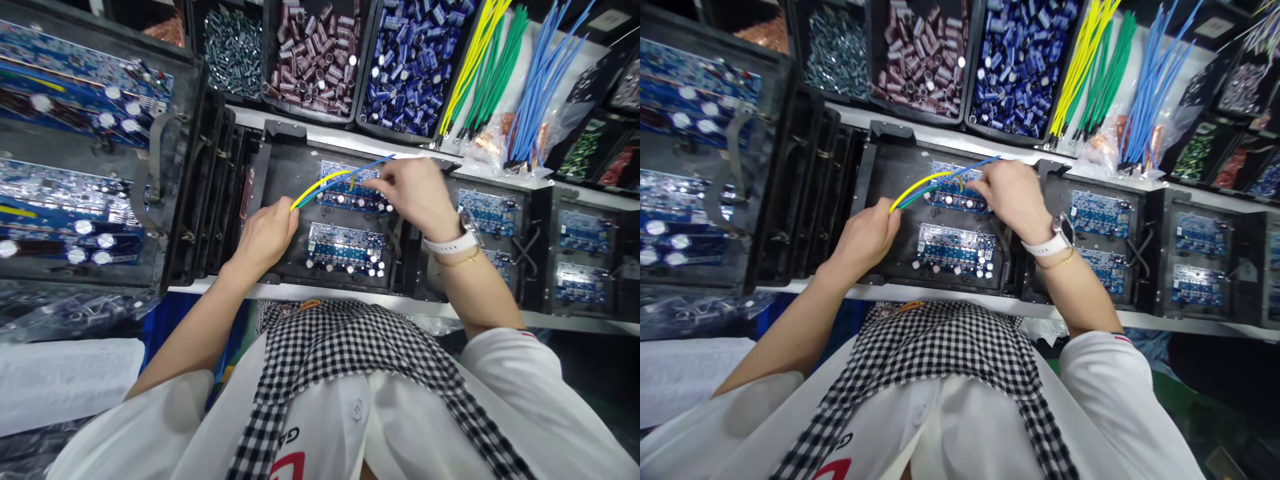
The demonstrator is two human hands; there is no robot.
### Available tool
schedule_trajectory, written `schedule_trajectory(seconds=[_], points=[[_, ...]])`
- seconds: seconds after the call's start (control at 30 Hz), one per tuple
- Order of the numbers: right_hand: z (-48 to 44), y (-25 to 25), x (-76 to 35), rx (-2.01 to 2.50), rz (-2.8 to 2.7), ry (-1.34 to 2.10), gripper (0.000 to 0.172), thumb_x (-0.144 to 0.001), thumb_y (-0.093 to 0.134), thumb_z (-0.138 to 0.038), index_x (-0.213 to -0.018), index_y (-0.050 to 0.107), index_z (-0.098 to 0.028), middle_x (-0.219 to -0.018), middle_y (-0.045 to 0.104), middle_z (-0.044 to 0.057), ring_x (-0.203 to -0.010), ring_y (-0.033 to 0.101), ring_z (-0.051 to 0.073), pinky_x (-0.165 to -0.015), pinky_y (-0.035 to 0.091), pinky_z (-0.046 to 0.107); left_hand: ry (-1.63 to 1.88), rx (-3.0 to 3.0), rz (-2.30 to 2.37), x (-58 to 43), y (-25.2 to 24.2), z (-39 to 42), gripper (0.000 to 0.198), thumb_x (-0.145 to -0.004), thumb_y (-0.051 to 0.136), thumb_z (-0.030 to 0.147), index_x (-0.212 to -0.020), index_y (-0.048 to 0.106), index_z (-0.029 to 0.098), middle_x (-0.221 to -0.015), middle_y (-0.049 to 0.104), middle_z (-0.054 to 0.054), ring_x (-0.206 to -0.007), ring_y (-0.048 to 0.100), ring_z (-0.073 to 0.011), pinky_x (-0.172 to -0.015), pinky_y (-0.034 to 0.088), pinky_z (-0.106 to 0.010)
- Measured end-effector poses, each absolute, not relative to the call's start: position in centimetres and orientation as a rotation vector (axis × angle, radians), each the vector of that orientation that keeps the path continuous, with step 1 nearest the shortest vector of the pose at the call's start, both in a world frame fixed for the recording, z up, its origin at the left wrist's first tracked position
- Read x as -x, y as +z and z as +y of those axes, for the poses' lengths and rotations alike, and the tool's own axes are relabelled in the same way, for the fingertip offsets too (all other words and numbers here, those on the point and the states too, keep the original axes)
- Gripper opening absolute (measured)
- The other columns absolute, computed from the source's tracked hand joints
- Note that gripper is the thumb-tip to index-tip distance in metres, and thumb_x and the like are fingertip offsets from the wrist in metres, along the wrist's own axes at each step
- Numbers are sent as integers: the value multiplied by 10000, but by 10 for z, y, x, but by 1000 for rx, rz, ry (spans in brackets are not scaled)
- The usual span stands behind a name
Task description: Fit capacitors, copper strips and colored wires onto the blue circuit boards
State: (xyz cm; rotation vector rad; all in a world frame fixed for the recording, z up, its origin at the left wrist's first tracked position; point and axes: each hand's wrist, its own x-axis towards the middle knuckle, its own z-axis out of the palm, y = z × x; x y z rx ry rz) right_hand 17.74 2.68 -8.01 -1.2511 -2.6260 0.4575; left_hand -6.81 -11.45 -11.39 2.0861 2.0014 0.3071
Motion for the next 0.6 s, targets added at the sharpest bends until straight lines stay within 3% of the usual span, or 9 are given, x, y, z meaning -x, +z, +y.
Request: schedule_trajectory(seconds=[0.17, 0.27, 0.37, 0.43, 0.6], points=[[32, -78, -177, 1155, -2695, 238, 338, -984, 503, -440, -1192, 609, -196, -1075, 643, 128, -1007, 583, 292, -846, 464, 452, 228, -2068, 2003, 69, -116, -114, 396, -1039, 260, 350, -1038, 581, 119, -816, 661, -143, -781, 670, -287, -738, 509, -371], [43, -89, -173, 1114, -2745, 240, 289, -1017, 427, -375, -999, 652, -193, -991, 643, 122, -1016, 569, 287, -869, 454, 445, 323, -2095, 1956, 69, -114, -116, 386, -1026, 327, 388, -1064, 595, 113, -1063, 655, -205, -1081, 625, -355, -941, 482, -495], [48, -97, -177, 1092, -2742, 454, 329, -1015, 440, -388, -808, 625, -212, -845, 628, 79, -868, 579, 235, -814, 449, 396, 477, -2142, 1978, 69, -112, -120, 334, -1008, 392, 367, -1138, 601, 142, -1356, 559, -189, -1392, 399, -368, -1172, 238, -622], [48, -99, -182, 1102, -2724, 614, 344, -1006, 466, -386, -730, 585, -219, -762, 610, 47, -765, 560, 199, -771, 433, 365, 515, -2135, 2013, 70, -112, -121, 326, -1005, 388, 343, -1164, 606, 162, -1433, 520, -155, -1446, 331, -352, -1214, 115, -647], [49, -103, -186, 1171, -2660, 802, 348, -989, 486, -353, -682, 561, -208, -719, 616, 36, -702, 553, 188, -733, 396, 346, 499, -2063, 2056, 71, -114, -121, 365, -997, 366, 339, -1150, 636, 146, -1478, 495, -149, -1467, 308, -351, -1233, 68, -640]])
